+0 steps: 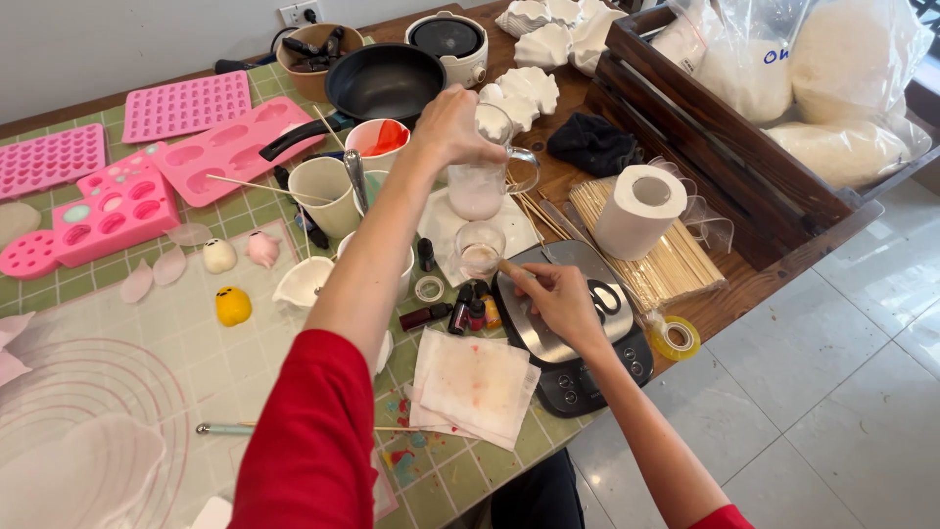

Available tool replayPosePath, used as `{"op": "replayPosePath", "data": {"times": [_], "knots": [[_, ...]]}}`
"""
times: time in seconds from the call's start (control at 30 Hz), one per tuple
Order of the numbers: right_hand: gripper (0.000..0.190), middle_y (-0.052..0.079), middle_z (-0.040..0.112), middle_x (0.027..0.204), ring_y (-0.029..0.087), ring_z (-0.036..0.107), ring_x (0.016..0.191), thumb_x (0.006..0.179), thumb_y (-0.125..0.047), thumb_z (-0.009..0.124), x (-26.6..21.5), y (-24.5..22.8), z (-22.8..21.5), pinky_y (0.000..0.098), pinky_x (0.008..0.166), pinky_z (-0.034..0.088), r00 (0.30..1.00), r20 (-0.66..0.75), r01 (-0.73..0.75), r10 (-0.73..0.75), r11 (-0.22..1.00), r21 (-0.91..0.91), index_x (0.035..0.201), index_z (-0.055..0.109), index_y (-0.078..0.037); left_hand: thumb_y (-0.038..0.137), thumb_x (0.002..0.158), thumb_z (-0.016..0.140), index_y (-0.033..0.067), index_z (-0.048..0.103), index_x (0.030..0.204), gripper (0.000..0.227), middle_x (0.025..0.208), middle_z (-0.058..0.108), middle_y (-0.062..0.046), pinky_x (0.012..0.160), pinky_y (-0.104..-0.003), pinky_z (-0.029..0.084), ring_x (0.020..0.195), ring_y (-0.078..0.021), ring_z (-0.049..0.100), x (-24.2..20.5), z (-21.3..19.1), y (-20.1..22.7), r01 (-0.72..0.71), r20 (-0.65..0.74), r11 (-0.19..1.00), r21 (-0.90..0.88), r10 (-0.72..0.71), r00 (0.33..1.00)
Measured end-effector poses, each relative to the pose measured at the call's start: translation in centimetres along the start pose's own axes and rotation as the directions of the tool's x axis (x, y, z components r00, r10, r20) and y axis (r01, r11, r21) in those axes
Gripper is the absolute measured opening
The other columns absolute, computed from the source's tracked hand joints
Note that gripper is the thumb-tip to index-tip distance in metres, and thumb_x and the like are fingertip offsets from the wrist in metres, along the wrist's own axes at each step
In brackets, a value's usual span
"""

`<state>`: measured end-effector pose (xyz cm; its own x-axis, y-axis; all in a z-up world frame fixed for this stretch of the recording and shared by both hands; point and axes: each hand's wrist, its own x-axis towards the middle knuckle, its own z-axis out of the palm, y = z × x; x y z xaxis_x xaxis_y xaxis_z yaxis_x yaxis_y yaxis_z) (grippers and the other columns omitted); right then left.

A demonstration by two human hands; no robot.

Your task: The recorder is cleaning and organizing various candle-making tools and containers on a workbench.

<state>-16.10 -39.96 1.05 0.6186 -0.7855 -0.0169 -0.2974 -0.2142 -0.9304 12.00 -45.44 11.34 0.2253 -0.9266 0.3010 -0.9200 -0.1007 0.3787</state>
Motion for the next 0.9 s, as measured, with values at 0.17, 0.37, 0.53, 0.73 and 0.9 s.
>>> {"op": "replayPosePath", "data": {"times": [0.17, 0.37, 0.53, 0.73, 0.9], "knots": [[0.033, 0.001, 0.072, 0.07, 0.005, 0.052, 0.051, 0.096, -0.03, 0.068, 0.9, -0.6, -1.1, 0.0246, 0.048, 0.044, 0.998, -0.023, 0.06, -0.061, 0.997, -0.05, 0.111, 0.079, -0.002, 0.055, 0.052, 0.093, -0.0073, 0.071, 0.101, 0.082, 0.117, 0.067, -0.024, 0.094, -0.041, 0.054, 0.108, -0.0365, 0.067, 0.7, 0.8, 1.0, 0.052, -0.045, 0.998, 0.02, -0.051, 0.998], [0.032, 0.003, 0.073, 0.07, 0.007, 0.056, 0.052, 0.097, -0.03, 0.067, 2.1, -1.3, 0.2, 0.0264, 0.05, 0.048, 0.997, -0.035, 0.055, -0.062, 0.985, -0.163, 0.107, 0.078, -0.002, 0.072, 0.054, 0.09, -0.0068, 0.066, 0.113, 0.102, 0.122, 0.064, -0.023, 0.096, -0.042, 0.053, 0.112, -0.0347, 0.065, -0.2, 0.0, 2.6, 0.125, -0.007, 0.991, 0.053, -0.125, 0.992], [0.033, 0.005, 0.075, 0.073, 0.013, 0.061, 0.051, 0.096, -0.032, 0.066, 2.3, -2.7, 2.0, 0.0304, 0.054, 0.05, 0.996, -0.034, 0.074, -0.083, 0.973, -0.22, 0.108, 0.078, -0.003, 0.063, 0.064, 0.088, -0.0035, 0.064, 0.12, 0.091, 0.116, 0.065, -0.021, 0.091, -0.046, 0.051, 0.108, -0.0366, 0.064, -2.2, -0.9, 2.7, -0.013, -0.225, 1.0, -0.004, 0.012, 0.974], [0.043, 0.015, 0.074, 0.075, 0.03, 0.068, 0.064, 0.095, -0.046, 0.066, 2.5, -2.6, 3.0, 0.0415, 0.063, 0.052, 0.983, -0.076, 0.126, -0.168, 0.911, -0.393, 0.098, 0.08, -0.005, 0.032, 0.088, 0.078, 0.0013, 0.071, 0.107, 0.038, 0.106, 0.069, -0.014, 0.087, -0.044, 0.052, 0.101, -0.0339, 0.067, -8.8, -7.5, 4.0, -0.257, -0.488, 0.966, -0.006, 0.222, 0.844], [0.046, 0.02, 0.073, 0.083, 0.038, 0.071, 0.076, 0.092, -0.052, 0.072, 1.9, -2.9, 4.2, 0.046, 0.068, 0.054, 0.949, -0.101, 0.198, -0.297, 0.818, -0.54, 0.095, 0.082, -0.007, 0.024, 0.086, 0.073, 0.0053, 0.073, 0.097, 0.021, 0.087, 0.073, -0.014, 0.074, -0.046, 0.052, 0.082, -0.0331, 0.069, -22.5, -14.2, 4.9, -0.003, -0.229, 0.998, -0.066, -0.013, 0.973]]}}
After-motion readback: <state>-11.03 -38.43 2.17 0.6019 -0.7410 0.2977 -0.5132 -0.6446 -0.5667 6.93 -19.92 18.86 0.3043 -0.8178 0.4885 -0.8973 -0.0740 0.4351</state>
